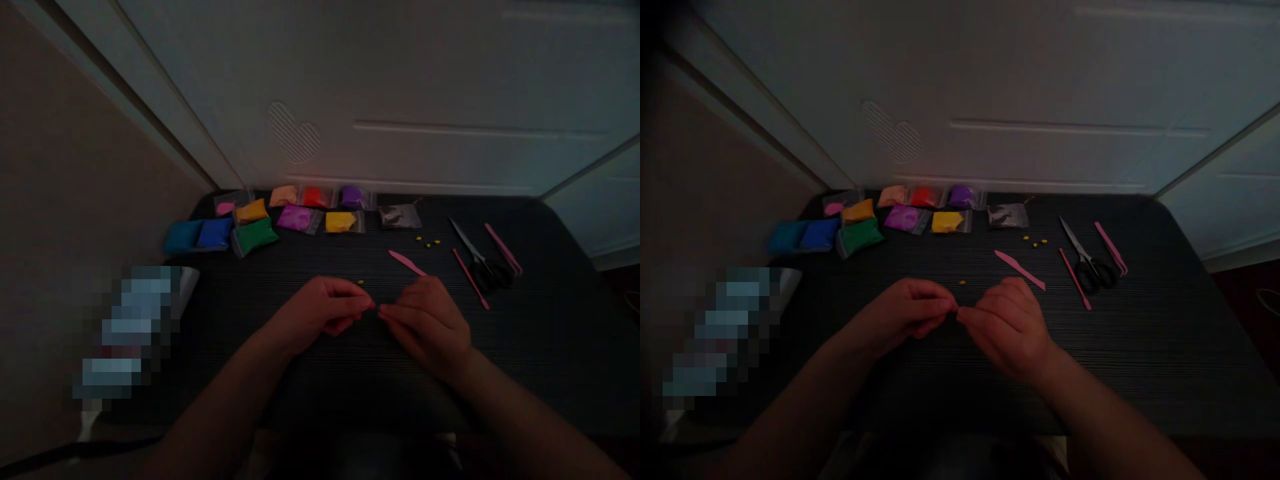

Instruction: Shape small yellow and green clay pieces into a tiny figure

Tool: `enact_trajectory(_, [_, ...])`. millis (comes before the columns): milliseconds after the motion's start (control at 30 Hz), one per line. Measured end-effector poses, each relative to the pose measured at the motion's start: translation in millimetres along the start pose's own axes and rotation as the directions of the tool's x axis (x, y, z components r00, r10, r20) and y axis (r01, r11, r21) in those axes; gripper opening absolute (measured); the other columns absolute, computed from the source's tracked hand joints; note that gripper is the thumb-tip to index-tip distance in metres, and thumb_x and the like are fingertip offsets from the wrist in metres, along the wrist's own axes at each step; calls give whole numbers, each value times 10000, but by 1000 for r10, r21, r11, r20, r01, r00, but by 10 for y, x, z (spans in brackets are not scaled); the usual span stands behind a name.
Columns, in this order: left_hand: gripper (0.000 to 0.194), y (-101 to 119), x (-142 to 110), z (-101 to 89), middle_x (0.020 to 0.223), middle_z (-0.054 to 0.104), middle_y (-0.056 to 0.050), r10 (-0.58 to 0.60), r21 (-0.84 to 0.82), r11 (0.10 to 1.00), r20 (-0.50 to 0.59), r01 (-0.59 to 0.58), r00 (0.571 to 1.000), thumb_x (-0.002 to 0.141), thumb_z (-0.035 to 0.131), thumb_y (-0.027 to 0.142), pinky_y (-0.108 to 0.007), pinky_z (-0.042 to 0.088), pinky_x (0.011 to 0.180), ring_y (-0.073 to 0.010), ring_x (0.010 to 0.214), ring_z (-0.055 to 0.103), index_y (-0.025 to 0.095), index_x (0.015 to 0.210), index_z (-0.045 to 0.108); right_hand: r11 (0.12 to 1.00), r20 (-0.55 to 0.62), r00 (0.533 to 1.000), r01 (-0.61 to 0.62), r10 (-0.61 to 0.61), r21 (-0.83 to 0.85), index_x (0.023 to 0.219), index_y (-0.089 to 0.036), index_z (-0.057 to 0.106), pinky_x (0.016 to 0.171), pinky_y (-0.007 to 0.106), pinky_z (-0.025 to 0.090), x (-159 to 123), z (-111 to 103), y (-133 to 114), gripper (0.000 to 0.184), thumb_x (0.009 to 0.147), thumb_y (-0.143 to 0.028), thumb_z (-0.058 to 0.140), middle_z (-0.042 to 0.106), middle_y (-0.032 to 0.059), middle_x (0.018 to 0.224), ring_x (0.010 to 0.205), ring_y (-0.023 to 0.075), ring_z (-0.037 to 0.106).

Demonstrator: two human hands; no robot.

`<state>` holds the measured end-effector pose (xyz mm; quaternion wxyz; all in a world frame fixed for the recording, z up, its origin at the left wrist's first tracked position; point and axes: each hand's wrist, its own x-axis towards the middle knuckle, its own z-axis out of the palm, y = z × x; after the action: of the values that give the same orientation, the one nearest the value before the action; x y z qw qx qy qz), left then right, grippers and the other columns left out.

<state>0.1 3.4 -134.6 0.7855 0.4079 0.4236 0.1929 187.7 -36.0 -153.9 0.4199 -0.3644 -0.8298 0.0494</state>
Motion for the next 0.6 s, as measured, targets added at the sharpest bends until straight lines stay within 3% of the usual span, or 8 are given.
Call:
enact_trajectory(233, [193,10,20,-2,457,454,46,-18,12,1000,-17,18,1000,658,627,307,-166,168,357,-27,384,330,122,712,616,1000,10,1000,28,-28,-9,908,-172,601,693,356,440,-25,4,-11,292,635,-87,659,614,23,737,723,143,532])
enact_trajectory(600, [152,-23,15,8,440,403,62,-3,-13,1000,50,3,999,666,629,266,-178,148,372,-27,387,300,131,735,610,998,25,998,58,-58,-15,912,-168,609,659,340,445,-1,-9,9,269,656,-91,642,611,32,732,726,148,529])
